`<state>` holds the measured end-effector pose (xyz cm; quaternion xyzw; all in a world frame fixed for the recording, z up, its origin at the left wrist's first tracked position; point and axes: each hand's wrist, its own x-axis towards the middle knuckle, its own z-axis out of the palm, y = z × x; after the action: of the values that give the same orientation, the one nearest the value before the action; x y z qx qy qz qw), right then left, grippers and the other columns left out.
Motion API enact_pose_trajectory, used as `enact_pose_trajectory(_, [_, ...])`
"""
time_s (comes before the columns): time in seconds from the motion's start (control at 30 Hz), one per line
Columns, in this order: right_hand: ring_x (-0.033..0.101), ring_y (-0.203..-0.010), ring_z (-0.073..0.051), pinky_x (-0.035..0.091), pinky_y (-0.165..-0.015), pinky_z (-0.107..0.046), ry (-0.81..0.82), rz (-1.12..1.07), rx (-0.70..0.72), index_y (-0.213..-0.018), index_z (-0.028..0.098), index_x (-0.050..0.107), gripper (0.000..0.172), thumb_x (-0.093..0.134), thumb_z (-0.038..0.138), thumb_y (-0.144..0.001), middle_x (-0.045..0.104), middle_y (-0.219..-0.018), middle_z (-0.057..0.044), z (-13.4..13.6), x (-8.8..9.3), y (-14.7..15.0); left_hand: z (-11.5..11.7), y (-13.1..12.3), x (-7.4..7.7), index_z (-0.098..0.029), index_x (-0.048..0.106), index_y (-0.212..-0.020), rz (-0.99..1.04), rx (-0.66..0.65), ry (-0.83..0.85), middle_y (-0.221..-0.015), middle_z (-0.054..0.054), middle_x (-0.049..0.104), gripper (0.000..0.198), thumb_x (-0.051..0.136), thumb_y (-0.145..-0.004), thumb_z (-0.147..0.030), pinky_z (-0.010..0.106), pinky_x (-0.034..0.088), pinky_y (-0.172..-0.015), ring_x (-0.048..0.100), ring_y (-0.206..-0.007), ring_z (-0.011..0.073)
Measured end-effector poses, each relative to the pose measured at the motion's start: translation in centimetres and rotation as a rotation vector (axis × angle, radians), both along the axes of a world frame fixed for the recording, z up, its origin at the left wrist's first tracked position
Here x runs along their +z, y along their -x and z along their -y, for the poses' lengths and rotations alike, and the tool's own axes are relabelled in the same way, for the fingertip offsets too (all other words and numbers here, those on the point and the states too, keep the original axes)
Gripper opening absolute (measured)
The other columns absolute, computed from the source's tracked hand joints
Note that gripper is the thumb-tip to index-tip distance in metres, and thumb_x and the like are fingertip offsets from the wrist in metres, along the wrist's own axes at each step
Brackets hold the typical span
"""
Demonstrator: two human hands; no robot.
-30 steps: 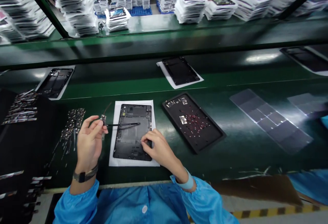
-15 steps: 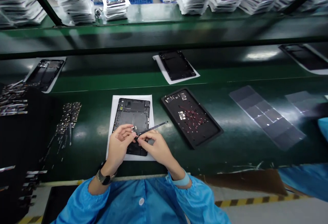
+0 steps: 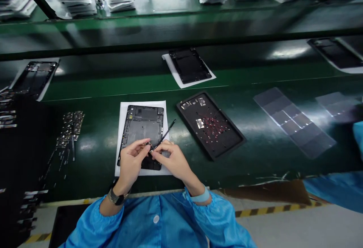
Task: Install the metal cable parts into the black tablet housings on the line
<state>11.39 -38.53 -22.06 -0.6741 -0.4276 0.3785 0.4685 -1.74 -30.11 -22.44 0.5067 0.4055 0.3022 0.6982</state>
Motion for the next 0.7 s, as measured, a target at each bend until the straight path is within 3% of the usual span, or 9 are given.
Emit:
enact_pose_trajectory(0.23, [0.059, -0.073, -0.020, 0.040, -0.075, -0.035, 0.006, -0.005, 0.016, -0.070, 0.022, 0.074, 0.028, 0.067, 0.041, -0.089, 0.067, -0.069, -0.002, 0.10, 0.05, -0.10, -0.50, 0.47, -0.29, -0.017, 0.080, -0.098, -0.013, -0.076, -0.048, -0.081, 0.004, 0.075, 0.023, 0.073, -0.077, -0.024, 0.022, 0.053, -0.067, 0.066, -0.070, 0.0128])
enact_pose_trajectory(0.37, [0.059, -0.072, -0.020, 0.041, -0.076, -0.035, 0.013, 0.001, 0.008, -0.070, 0.022, 0.074, 0.027, 0.067, 0.039, -0.089, 0.068, -0.070, -0.002, 0.07, 0.07, -0.03, -0.29, 0.39, -0.18, -0.016, 0.076, -0.109, -0.016, -0.020, -0.022, -0.079, 0.003, 0.074, 0.033, 0.075, -0.076, -0.025, 0.022, 0.054, -0.066, 0.066, -0.069, 0.0126])
enact_pose_trajectory(0.53, [0.061, -0.075, -0.021, 0.042, -0.076, -0.035, 0.004, -0.034, -0.024, -0.072, 0.022, 0.073, 0.027, 0.066, 0.040, -0.089, 0.070, -0.070, -0.003, 0.00, 0.07, 0.15, 0.18, 0.25, -0.03, -0.015, 0.076, -0.094, -0.049, 0.066, -0.057, -0.076, 0.004, 0.074, 0.022, 0.076, -0.075, -0.025, 0.023, 0.056, -0.067, 0.069, -0.071, 0.0144])
enact_pose_trajectory(0.7, [0.061, -0.074, -0.021, 0.042, -0.076, -0.035, 0.028, -0.034, -0.023, -0.070, 0.022, 0.072, 0.028, 0.066, 0.041, -0.088, 0.071, -0.070, -0.004, -0.02, 0.03, 0.14, 0.17, 0.33, 0.08, -0.015, 0.076, -0.091, -0.041, 0.057, -0.083, -0.074, 0.004, 0.075, 0.018, 0.075, -0.075, -0.024, 0.024, 0.057, -0.065, 0.070, -0.067, 0.0150])
